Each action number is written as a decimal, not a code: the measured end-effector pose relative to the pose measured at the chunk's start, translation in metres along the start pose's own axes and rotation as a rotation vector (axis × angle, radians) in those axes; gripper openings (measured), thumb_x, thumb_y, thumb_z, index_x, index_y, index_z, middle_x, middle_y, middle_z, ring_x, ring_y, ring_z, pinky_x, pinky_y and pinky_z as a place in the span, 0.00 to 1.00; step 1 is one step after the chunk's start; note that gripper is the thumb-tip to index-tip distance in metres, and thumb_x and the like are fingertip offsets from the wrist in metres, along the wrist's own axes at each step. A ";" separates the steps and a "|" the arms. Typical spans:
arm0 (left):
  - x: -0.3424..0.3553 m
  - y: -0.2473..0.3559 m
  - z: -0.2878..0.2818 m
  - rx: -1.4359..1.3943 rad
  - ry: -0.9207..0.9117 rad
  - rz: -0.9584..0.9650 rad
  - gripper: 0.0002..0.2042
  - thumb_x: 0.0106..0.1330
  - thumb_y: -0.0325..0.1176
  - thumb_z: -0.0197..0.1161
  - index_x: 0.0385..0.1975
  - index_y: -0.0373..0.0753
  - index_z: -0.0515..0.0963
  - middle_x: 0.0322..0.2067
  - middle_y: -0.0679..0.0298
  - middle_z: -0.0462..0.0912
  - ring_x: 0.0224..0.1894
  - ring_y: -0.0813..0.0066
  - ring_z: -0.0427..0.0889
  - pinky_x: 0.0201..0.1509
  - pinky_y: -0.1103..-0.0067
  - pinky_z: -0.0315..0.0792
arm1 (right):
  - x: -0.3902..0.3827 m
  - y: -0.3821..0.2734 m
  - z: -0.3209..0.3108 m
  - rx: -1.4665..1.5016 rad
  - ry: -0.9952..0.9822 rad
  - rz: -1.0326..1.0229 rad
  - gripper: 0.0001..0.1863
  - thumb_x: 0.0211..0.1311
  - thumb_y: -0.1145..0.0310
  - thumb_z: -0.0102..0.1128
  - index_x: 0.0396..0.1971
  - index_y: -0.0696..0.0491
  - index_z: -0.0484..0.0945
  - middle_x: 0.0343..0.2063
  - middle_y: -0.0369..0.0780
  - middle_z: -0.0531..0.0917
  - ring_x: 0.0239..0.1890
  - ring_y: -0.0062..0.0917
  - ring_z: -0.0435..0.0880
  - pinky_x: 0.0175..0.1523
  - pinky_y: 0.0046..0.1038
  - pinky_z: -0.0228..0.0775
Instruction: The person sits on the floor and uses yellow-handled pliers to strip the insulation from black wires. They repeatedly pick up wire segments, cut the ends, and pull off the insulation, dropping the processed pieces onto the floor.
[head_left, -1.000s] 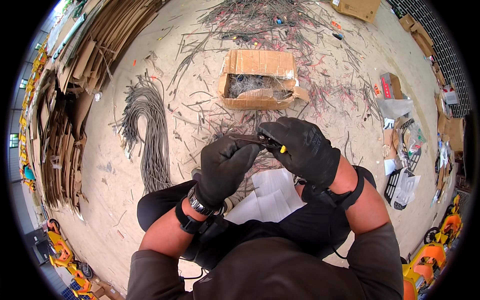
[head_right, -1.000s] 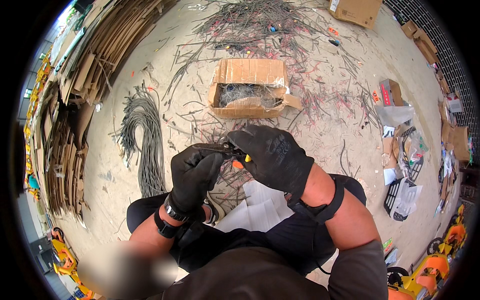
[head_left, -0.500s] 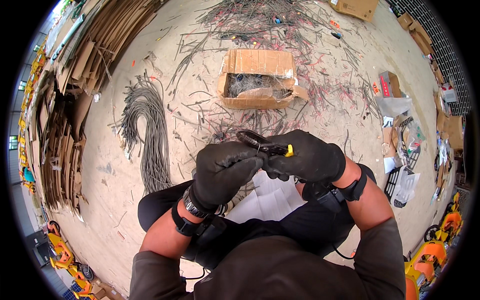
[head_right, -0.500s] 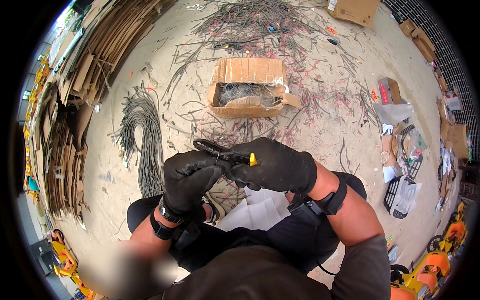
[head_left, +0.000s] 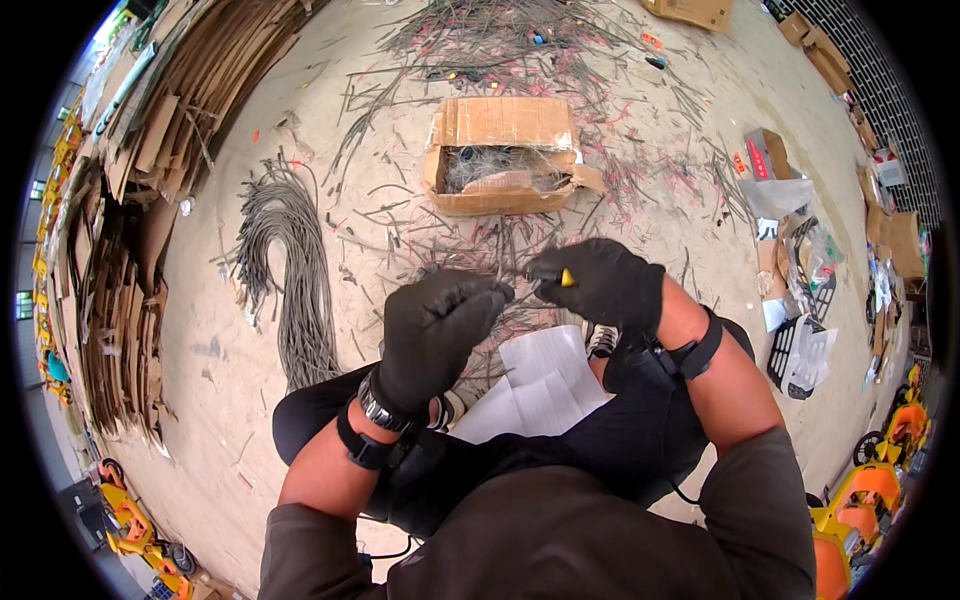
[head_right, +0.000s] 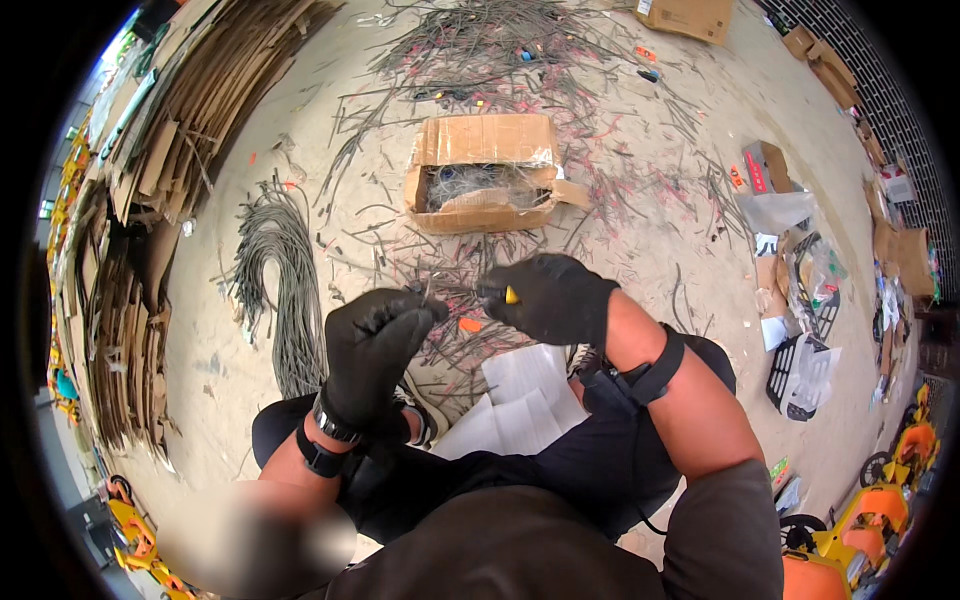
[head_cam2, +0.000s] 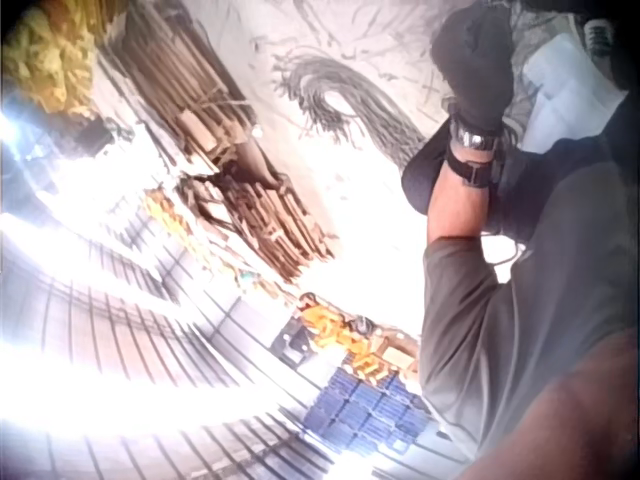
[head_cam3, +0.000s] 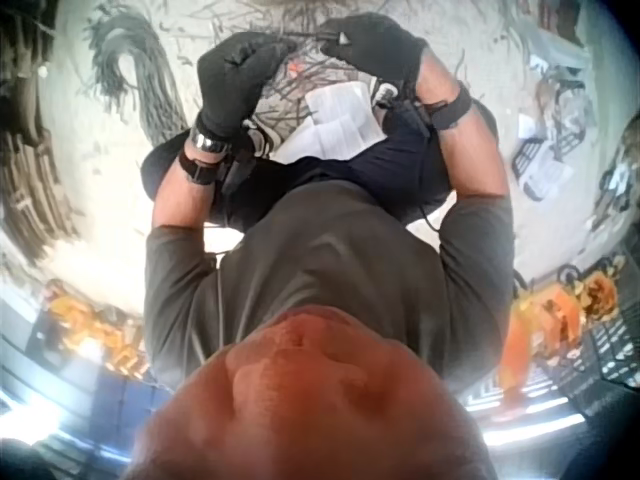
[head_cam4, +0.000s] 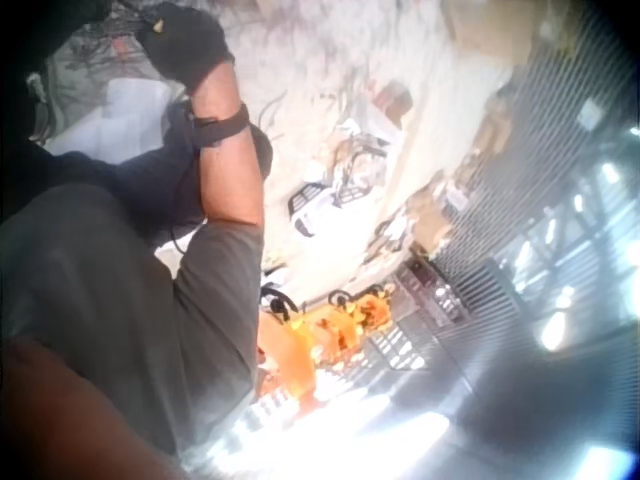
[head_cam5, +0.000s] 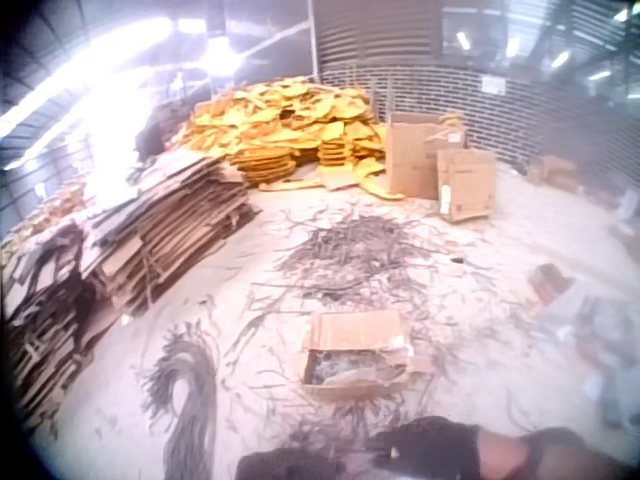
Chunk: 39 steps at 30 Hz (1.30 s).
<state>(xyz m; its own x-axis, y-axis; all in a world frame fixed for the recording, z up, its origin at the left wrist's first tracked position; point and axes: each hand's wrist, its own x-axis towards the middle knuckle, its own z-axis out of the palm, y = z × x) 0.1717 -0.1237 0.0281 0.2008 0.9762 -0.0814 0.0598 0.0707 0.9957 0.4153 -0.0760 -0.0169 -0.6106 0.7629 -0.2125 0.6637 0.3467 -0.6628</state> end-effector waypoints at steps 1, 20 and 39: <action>0.004 -0.004 -0.001 0.021 0.027 -0.002 0.08 0.65 0.27 0.63 0.37 0.30 0.84 0.26 0.65 0.83 0.27 0.84 0.77 0.32 0.82 0.72 | 0.001 -0.003 0.002 -0.107 -0.112 0.058 0.19 0.65 0.55 0.58 0.51 0.49 0.80 0.36 0.44 0.86 0.41 0.42 0.85 0.49 0.39 0.75; 0.005 -0.006 0.004 0.290 -0.111 0.105 0.08 0.66 0.28 0.64 0.40 0.32 0.83 0.25 0.64 0.83 0.27 0.82 0.78 0.32 0.80 0.73 | 0.012 -0.042 -0.032 0.932 0.108 0.089 0.16 0.61 0.67 0.69 0.48 0.56 0.81 0.32 0.30 0.80 0.32 0.12 0.76 0.39 0.19 0.71; 0.007 -0.020 0.015 -0.025 -0.151 -0.122 0.10 0.70 0.30 0.60 0.41 0.31 0.83 0.25 0.66 0.81 0.24 0.86 0.73 0.28 0.85 0.67 | 0.007 -0.035 -0.041 0.756 0.273 0.024 0.18 0.60 0.68 0.64 0.51 0.56 0.79 0.31 0.34 0.82 0.33 0.15 0.77 0.42 0.22 0.72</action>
<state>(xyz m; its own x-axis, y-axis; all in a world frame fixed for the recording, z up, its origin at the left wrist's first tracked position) 0.1863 -0.1212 0.0069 0.3386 0.9183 -0.2053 0.0686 0.1935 0.9787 0.4056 -0.0609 0.0346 -0.4080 0.9057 -0.1150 0.1433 -0.0608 -0.9878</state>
